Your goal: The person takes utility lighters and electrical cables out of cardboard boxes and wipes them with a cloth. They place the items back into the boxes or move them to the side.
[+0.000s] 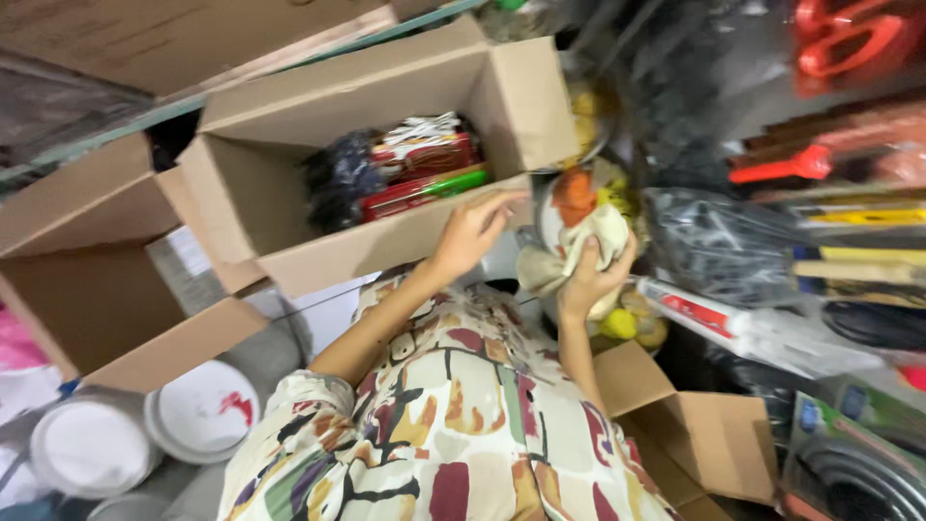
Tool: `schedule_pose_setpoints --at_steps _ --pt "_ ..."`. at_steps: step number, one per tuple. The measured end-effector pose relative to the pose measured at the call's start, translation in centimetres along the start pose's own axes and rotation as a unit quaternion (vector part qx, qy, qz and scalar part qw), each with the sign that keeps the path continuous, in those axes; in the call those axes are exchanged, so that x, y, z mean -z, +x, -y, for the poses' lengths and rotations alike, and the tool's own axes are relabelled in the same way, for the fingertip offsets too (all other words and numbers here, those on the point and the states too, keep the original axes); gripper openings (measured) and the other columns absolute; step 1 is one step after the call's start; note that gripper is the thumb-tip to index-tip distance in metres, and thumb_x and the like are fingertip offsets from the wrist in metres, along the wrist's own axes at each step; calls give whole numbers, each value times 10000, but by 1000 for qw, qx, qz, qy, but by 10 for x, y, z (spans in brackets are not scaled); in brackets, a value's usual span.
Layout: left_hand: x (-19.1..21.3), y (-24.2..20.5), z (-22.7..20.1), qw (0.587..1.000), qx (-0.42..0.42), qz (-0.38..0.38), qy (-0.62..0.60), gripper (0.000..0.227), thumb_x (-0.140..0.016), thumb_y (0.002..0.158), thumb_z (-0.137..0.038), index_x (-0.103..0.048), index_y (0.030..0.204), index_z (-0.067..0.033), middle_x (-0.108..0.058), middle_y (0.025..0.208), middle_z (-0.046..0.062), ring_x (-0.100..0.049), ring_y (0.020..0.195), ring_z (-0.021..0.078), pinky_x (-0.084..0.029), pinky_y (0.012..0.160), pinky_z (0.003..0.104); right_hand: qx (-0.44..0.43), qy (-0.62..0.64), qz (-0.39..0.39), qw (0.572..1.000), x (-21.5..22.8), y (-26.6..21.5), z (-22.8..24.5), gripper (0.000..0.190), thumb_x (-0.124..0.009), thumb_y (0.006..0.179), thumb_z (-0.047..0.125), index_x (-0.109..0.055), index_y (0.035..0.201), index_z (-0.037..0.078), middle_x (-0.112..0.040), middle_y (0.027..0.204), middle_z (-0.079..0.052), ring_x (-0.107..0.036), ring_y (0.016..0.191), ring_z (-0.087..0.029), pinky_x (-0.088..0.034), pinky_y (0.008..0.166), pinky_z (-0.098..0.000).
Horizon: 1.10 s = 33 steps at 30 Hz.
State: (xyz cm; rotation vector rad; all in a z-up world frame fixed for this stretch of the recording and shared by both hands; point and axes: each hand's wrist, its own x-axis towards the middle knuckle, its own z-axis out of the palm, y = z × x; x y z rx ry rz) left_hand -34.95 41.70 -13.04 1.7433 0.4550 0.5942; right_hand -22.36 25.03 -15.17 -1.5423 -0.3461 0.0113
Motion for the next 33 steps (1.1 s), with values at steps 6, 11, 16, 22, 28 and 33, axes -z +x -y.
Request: schedule_pose_setpoints --at_steps 6,11,16,22,28,33 --pt "109 -14 125 951 130 150 238 494 -562 998 -388 -592 1385 -82 -672 1192 256 -645 1080 430 -501 905 512 -58 9 109 992 -89 -37 -26 365 -646 955 60 -568 1298 -36 -628 1185 -92 -596 1076 -177 -499 982 -315" --pt "133 1 224 858 291 240 348 436 -543 996 -423 -625 1268 -94 -682 1214 227 -652 1134 419 -522 933 526 -114 -68 164 977 -137 -72 -50 366 -653 906 68 -615 1252 -46 -686 1090 -103 -638 982 -165 -536 875 -312" --pt "113 25 297 851 275 299 331 390 -565 957 -287 -605 1289 -87 -604 1357 236 -604 1222 414 -523 939 511 -153 -169 268 936 -162 -79 -55 362 -659 851 65 -670 1208 6 -761 1023 -124 -716 943 -162 -561 845 -310" --pt "111 7 337 832 212 279 429 519 -654 854 -266 -560 1333 -90 -552 1439 137 -451 1323 370 -505 881 583 -219 -210 247 920 -178 -81 -52 364 -660 831 87 -666 1191 40 -763 988 -144 -754 873 -211 -586 781 -331" --pt "91 13 346 738 223 326 547 335 -540 1031 -165 -635 1352 -151 -652 1330 78 -450 1400 327 -442 967 579 -171 -227 219 934 -183 -87 -41 356 -661 841 80 -668 1196 55 -759 1011 -159 -772 939 -254 -584 828 -343" --pt "93 11 347 721 196 336 573 366 -541 970 -150 -650 1319 -171 -628 1368 47 -452 1363 277 -367 1037 614 -180 -239 210 931 -185 -88 -40 365 -672 832 88 -673 1197 66 -760 1001 -150 -774 927 -241 -584 820 -337"
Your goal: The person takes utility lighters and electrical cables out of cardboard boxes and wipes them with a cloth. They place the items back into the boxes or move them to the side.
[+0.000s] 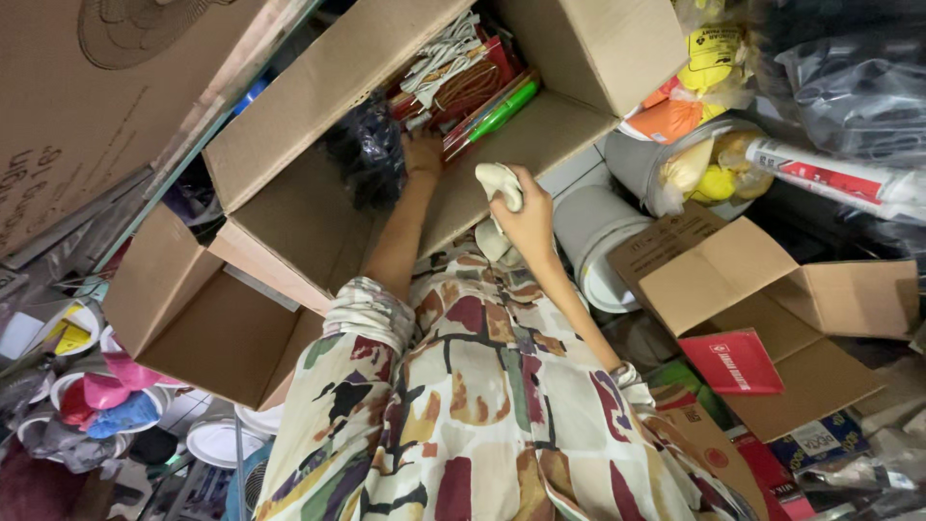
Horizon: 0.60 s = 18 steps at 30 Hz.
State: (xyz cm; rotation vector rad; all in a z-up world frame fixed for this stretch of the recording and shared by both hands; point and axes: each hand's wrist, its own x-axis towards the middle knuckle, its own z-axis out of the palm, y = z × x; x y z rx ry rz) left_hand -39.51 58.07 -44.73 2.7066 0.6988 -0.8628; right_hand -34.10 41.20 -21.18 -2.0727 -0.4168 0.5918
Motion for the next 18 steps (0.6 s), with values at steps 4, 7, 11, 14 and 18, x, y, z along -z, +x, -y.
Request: schedule_pose_setpoints --at_steps 4,7,11,14,18 --pt "-3 -6 0 997 -23 -68 -36 431 -547 879 -132 -643 1298 -133 -679 1257 80 -514 1286 331 -357 948 604 11 -5 1 1000 1 2 -5 382 -669 818 81 -674 1200 69 -763 996 -143 -773 919 -231 -583 816 -328" --pt "-5 -5 -3 999 -35 12 -16 524 -526 927 -121 -545 1450 -101 -744 1109 188 -661 1095 364 -435 930 530 17 -5 8 1000 2 0 -10 380 -670 828 74 -672 1208 62 -763 992 -136 -765 910 -214 -581 810 -322" --pt "-3 4 7 993 -70 60 -70 312 -478 1040 -135 -665 1287 -109 -749 1167 169 -729 1085 340 -557 916 482 17 27 20 999 6 -5 -13 377 -667 853 68 -661 1229 47 -760 988 -116 -738 899 -173 -577 810 -315" --pt "-6 1 16 994 -70 26 -85 319 -493 1023 -140 -691 1272 -116 -740 1158 194 -722 1079 358 -572 888 471 -10 48 30 998 9 -14 -16 369 -662 854 68 -665 1223 46 -759 968 -103 -729 864 -154 -581 795 -307" --pt "-18 -11 16 979 -76 -89 -169 459 -513 917 -50 -635 1359 -65 -669 1167 253 -672 1001 446 -551 753 545 36 56 22 998 11 -27 -26 395 -673 833 41 -654 1227 28 -750 1028 -124 -718 948 -178 -568 858 -320"
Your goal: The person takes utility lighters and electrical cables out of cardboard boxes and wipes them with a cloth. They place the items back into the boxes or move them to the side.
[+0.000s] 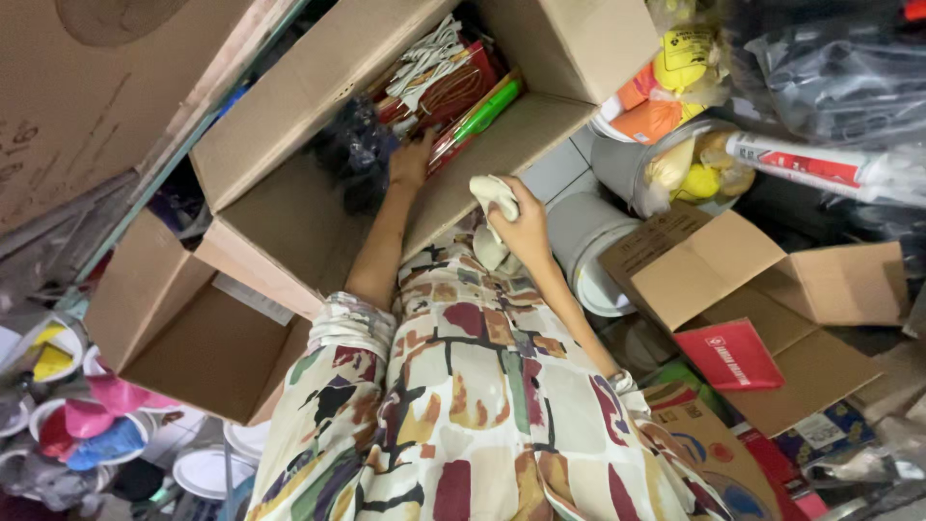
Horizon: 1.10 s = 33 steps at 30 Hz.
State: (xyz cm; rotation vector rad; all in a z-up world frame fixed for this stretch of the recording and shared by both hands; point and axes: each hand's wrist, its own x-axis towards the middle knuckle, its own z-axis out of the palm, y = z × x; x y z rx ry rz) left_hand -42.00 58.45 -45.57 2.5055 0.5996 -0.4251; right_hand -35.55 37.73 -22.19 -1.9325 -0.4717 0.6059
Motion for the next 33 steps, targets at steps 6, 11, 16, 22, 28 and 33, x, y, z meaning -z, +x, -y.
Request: schedule_pose_setpoints --at_steps 6,11,16,22,28,33 --pt "8 11 -8 996 3 59 68 230 -580 907 -86 -738 1071 -56 -628 1326 203 -640 1184 407 -576 857 501 -24 15 -45 999 6 -21 -8 380 -671 857 64 -642 1235 26 -754 1045 -127 -725 967 -161 -570 873 -312" --pt "53 -2 -12 998 33 -4 -53 232 -539 958 -88 -705 1113 -40 -703 1011 277 -692 926 468 -543 784 569 -63 26 -88 994 15 -26 -14 341 -666 883 80 -659 1219 20 -752 981 -102 -696 895 -130 -572 838 -302" --pt "162 -51 -45 994 29 -69 -86 220 -536 1035 -176 -733 1077 -86 -696 871 268 -690 845 459 -518 735 582 -28 68 -163 984 36 -16 -46 374 -648 891 66 -639 1261 16 -713 1037 -75 -651 937 -135 -555 829 -299" --pt "306 -122 -93 988 -28 -95 -116 247 -609 1006 -222 -757 1168 -108 -685 908 273 -679 843 447 -527 755 526 -14 167 -245 955 82 3 -45 325 -622 1041 135 -616 1329 -15 -677 1215 -102 -620 1109 -170 -513 1005 -326" --pt "377 -169 -113 958 -174 13 -229 275 -607 987 -218 -729 1191 -80 -699 987 216 -705 857 372 -548 767 416 11 473 -231 850 101 21 -36 526 -531 1093 302 -375 1528 52 -572 1454 -98 -580 1342 -224 -496 1134 -402" --pt "398 -166 -129 939 -273 4 -209 274 -625 970 -227 -735 1170 -76 -715 991 213 -712 852 372 -554 742 405 -34 483 -128 865 133 5 -31 564 -618 1025 225 -392 1523 88 -595 1401 -66 -595 1276 -216 -501 1081 -402"
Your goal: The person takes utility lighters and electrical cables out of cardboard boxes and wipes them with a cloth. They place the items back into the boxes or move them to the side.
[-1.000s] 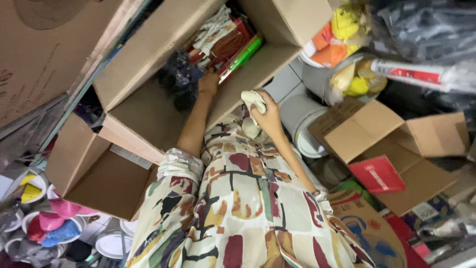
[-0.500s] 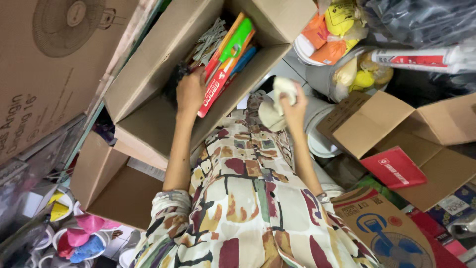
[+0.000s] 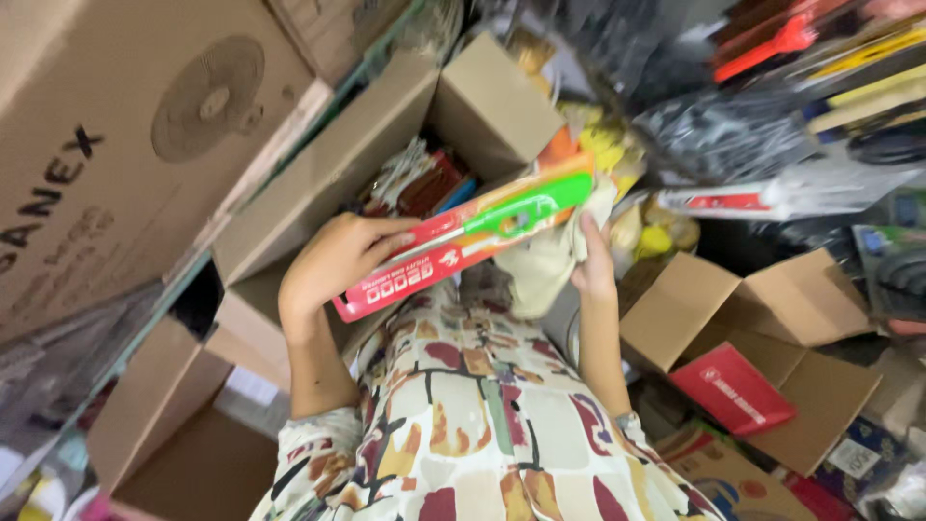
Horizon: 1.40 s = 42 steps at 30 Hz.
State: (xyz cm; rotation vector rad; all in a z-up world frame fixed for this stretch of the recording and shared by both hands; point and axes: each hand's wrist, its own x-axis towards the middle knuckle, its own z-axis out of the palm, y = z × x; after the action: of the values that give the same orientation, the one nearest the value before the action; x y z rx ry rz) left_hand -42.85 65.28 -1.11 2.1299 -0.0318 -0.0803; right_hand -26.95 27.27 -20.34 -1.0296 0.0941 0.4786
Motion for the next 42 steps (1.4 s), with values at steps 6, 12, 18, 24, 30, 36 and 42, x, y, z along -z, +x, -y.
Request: schedule_pose_setpoints --at_steps 6,12,18,24,30,36,42 --pt "-8 18 -17 977 -16 166 -136 470 -580 993 -310 -607 1419 -114 -755 1091 160 -711 891 307 -544 841 331 89 41 -67 993 -11 -22 50 481 -701 970 123 -529 1408 26 -663 1285 -92 -675 1139 -218 -546 994 -395" --pt "-51 63 -2 842 -122 88 -517 788 -703 942 -483 -418 1533 -46 -530 1501 180 -500 1384 351 -435 1078 453 111 231 -136 957 -5 -56 77 339 -682 976 214 -636 1269 48 -738 1150 -90 -721 1010 -215 -585 888 -371" --pt "-175 123 -15 904 -193 -38 -380 813 -718 991 -387 -320 1602 -28 -417 1611 207 -382 1507 347 -336 1216 491 130 193 -175 957 -25 -83 43 232 -708 964 202 -643 1166 110 -713 948 -36 -699 796 -172 -577 687 -362" --pt "-194 144 -62 756 -171 -10 -632 684 -520 1077 -417 -301 1584 -13 -561 1461 235 -546 1371 333 -420 1171 472 120 30 -143 982 -6 -95 8 337 -686 968 248 -606 1228 49 -712 964 -103 -710 815 -184 -585 710 -363" --pt "-232 165 -65 768 -104 -98 -624 537 -489 1090 -400 -428 1462 -18 -627 1273 115 -633 1157 212 -515 1003 388 217 97 -337 911 60 -115 85 512 -465 1018 456 -516 1415 136 -632 1281 -9 -625 1166 -165 -524 988 -352" --pt "-269 165 -123 933 -142 -112 -310 230 -677 1020 -205 -727 1094 7 -722 899 24 -622 808 64 -525 720 271 481 -63 -228 844 41 -147 191 465 -585 1117 367 -509 1433 35 -573 1320 -92 -560 1211 -198 -465 1075 -361" --pt "-290 148 -195 942 -176 -56 -280 250 -718 974 -175 -718 1159 -7 -763 918 25 -657 781 43 -546 687 252 558 -280 -160 765 -28 -126 260 529 -534 1122 396 -406 1472 20 -487 1431 -82 -487 1332 -169 -384 1180 -302"
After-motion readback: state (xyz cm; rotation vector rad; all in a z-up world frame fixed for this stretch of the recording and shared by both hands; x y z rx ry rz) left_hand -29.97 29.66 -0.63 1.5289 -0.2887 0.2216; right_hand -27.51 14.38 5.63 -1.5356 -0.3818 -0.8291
